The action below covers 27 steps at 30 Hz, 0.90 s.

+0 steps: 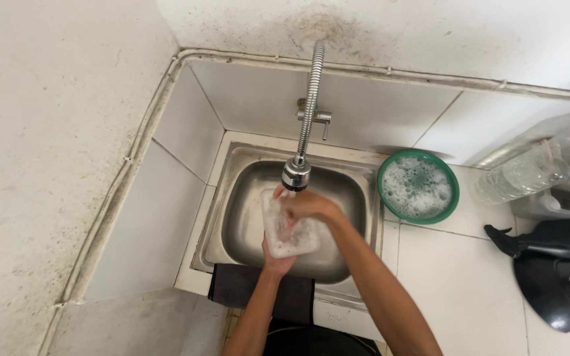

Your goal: The person washes a pair of black shoes by hand in a sink using a bowl of soapy water and a plastic container to rinse the insoles and the shoe exteriors.

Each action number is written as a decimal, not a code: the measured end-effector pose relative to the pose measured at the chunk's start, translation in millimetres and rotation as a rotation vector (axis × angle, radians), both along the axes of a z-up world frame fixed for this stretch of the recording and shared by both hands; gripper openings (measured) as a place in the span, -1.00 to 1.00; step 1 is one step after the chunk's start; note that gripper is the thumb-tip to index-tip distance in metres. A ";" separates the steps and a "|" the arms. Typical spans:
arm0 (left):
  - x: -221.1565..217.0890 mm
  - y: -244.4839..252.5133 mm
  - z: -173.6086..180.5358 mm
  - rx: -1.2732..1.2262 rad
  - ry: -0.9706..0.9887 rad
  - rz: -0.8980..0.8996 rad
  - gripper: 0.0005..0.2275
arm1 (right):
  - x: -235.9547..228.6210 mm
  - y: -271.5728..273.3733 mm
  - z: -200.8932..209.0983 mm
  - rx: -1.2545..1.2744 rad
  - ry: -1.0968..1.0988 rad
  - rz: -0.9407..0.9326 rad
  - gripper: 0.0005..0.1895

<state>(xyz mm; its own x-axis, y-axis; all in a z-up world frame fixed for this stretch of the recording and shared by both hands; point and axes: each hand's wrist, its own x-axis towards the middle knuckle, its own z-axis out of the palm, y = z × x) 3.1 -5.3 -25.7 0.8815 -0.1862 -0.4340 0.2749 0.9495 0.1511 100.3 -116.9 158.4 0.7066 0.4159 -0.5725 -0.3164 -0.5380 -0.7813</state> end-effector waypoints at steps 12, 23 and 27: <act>-12.1 6.0 16.8 -0.016 0.056 0.030 -0.35 | 94.7 -37.9 19.2 0.341 -0.025 -0.733 -0.77; -10.1 1.5 2.8 -0.038 0.012 -0.011 -0.30 | 110.4 -54.5 60.6 0.242 -0.369 -0.513 -0.60; -7.0 -6.9 5.9 -0.032 -0.004 -0.019 -0.30 | 71.2 -70.4 22.5 0.051 -0.461 -0.417 -0.71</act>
<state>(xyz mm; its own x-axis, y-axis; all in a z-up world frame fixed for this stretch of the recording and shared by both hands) -3.8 -12.1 -19.7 0.8795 -0.2165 -0.4238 0.2921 0.9486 0.1217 171.6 -187.3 180.9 0.9851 0.0703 -0.1569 -0.1163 -0.3998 -0.9092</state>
